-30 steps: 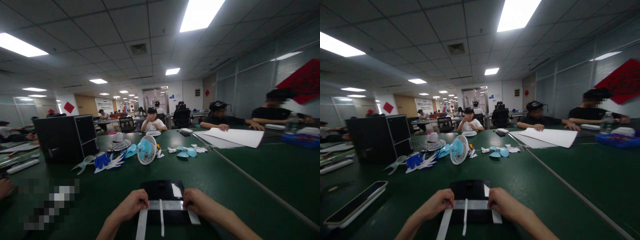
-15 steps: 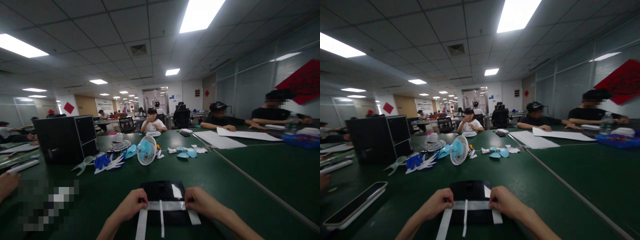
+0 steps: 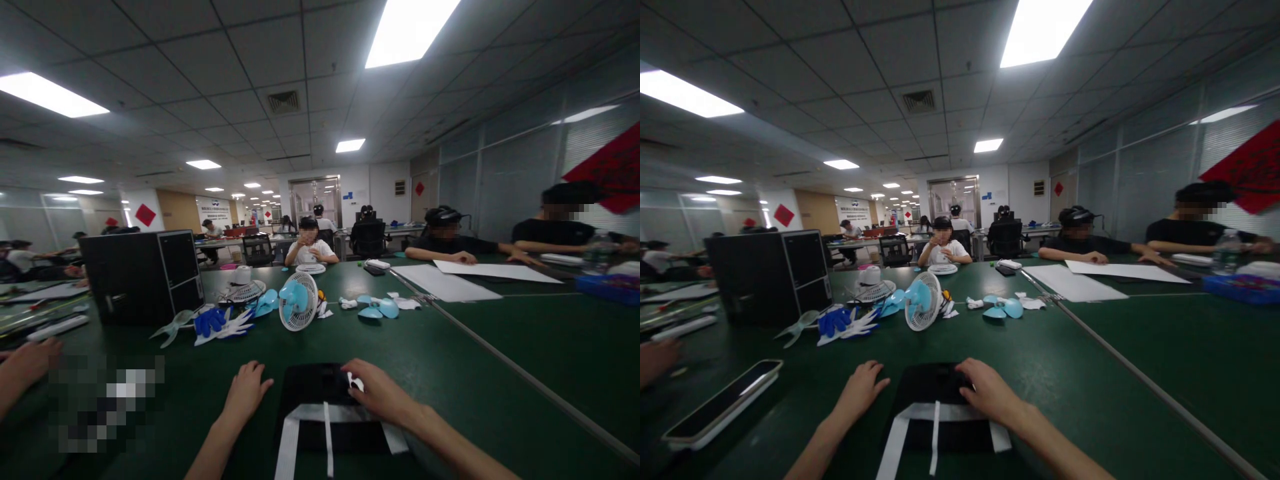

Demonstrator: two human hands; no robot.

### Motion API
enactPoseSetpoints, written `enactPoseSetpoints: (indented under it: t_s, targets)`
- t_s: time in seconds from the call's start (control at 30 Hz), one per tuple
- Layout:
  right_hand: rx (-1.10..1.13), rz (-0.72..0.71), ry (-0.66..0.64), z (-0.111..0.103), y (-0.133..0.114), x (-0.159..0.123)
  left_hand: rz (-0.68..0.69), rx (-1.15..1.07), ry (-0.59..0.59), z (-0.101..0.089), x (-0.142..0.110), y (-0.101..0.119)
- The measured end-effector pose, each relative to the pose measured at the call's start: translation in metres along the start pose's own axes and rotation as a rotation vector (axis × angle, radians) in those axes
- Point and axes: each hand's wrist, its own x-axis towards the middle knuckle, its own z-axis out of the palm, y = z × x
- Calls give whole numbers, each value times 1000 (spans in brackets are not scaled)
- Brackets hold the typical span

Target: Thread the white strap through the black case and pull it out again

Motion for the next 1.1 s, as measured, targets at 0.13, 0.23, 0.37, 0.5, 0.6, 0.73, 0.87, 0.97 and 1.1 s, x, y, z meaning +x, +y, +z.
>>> enactPoseSetpoints:
  t_s: [0.13, 0.23, 0.37, 0.5, 0.6, 0.73, 0.87, 0.97, 1.1]
  targets:
    - [-40, -51, -38, 10, -8, 24, -19, 10, -22, -1, -1, 0]
    - [-129, -49, -74, 16, -12, 40, -26, 6, -35, -3, -1, -1]
    - [-221, -24, -90, 22, -12, 55, -23, -4, -41, -3, 0, -3]
    - [-227, -26, -94, 19, -10, 55, -25, -6, -51, -1, 2, -5]
    - [-225, -15, -65, 5, -4, 43, -21, -3, -58, -1, 3, -5]
    - [-217, 135, 46, -33, 20, 12, -25, 1, -71, -2, 3, -5]
    - [-261, 385, 183, -82, 62, -36, -21, -6, -93, -5, 0, -4]
    - [-275, 590, 235, -115, 98, -81, -18, -8, -107, -7, -2, -2]
    - [-237, 763, 279, -145, 140, -144, -19, 1, -104, -7, -2, -1]
